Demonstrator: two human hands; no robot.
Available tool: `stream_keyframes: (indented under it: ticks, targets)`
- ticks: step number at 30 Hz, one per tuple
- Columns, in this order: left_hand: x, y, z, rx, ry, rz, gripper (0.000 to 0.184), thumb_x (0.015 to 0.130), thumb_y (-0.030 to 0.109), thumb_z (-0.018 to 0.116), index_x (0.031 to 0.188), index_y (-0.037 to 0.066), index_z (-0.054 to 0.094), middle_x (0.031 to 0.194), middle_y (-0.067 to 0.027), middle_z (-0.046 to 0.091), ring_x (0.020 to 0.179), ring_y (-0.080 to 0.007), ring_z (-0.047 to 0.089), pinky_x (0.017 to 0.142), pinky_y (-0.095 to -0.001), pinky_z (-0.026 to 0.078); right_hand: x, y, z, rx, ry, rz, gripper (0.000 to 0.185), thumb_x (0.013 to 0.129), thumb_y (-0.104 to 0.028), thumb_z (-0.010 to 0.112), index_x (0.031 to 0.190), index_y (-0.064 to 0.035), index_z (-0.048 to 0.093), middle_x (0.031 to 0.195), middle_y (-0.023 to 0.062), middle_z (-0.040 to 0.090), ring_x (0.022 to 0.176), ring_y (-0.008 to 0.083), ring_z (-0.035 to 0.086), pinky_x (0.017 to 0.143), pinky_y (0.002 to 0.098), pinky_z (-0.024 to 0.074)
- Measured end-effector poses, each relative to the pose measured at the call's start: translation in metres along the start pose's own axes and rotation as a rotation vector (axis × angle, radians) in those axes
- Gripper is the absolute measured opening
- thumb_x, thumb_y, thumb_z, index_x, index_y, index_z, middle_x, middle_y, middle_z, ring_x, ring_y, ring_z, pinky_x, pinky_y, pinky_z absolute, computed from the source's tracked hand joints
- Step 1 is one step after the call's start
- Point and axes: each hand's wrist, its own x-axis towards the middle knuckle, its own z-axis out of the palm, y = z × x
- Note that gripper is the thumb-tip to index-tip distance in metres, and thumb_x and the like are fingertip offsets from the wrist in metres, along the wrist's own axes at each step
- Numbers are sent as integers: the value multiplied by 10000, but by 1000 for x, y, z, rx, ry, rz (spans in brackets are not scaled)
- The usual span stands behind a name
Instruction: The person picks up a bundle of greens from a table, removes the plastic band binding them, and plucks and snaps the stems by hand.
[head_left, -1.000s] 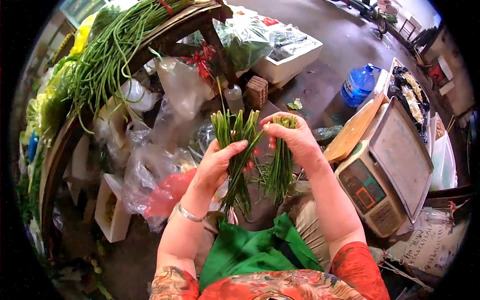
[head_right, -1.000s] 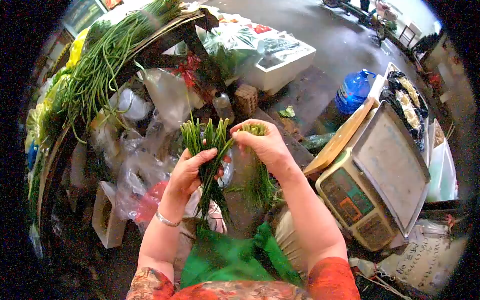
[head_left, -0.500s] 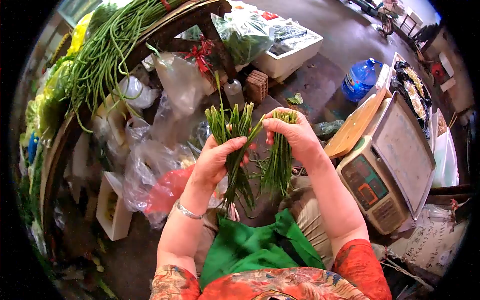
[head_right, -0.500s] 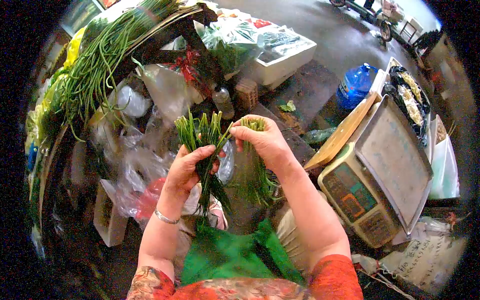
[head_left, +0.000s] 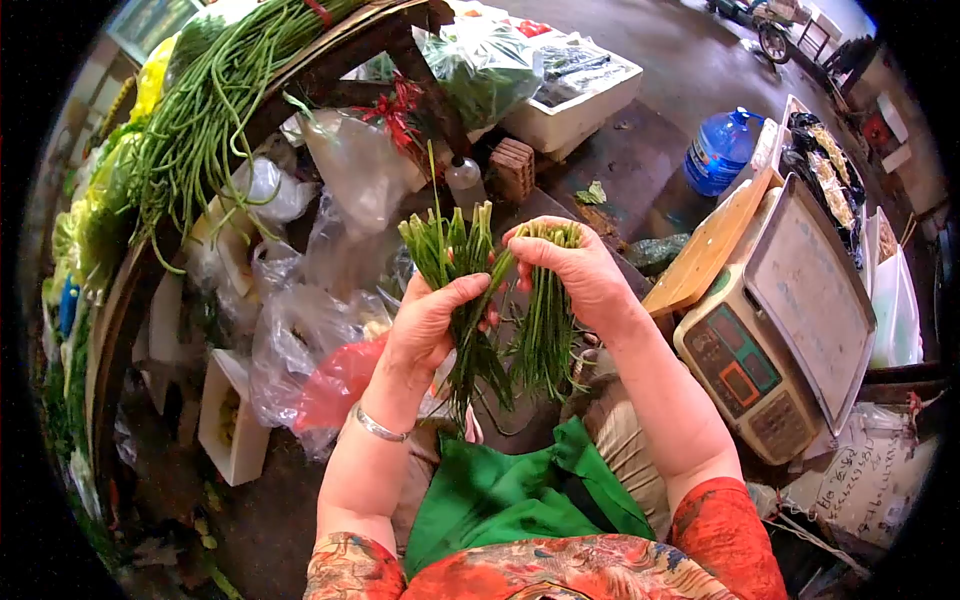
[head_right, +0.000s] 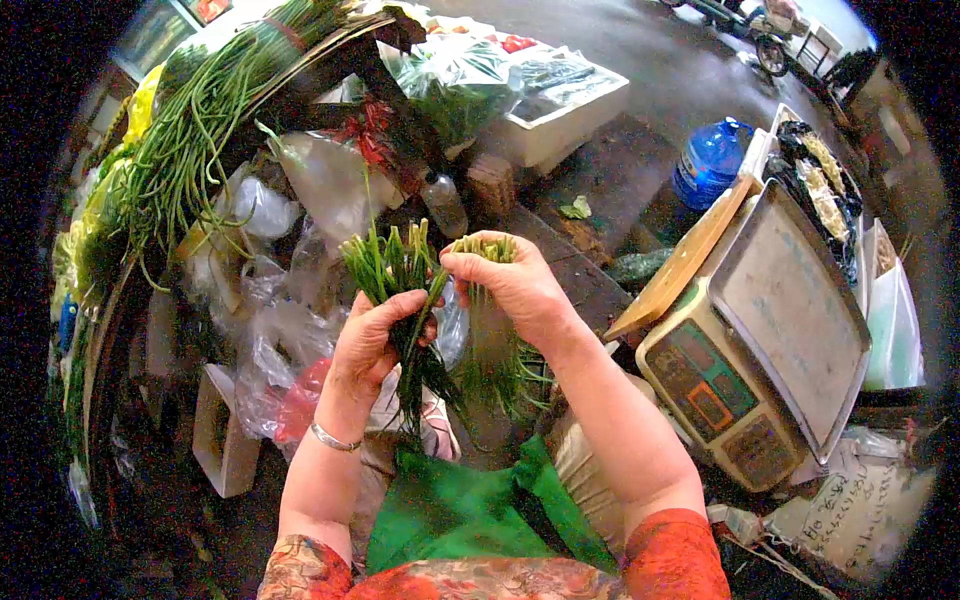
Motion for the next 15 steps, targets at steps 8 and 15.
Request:
stream_keyframes:
  ticks: [8,15]
  targets:
    - [0,3,1,-13,33,40,287,808,-10,667,1082,19,584,937,-77,652,718,-182,636,601,-296,544,2,6,-6,-168,-27,-8,125,841,-159,697,820,-53,635,676,-12,601,612,67,536,575,221,424]
    - [1,1,1,0,22,91,325,801,-35,652,1112,11,566,942,-98,650,714,-205,659,621,-320,568,5,12,-11,-306,-45,-53,145,857,-178,687,795,-61,629,666,-26,586,607,56,511,560,219,408]
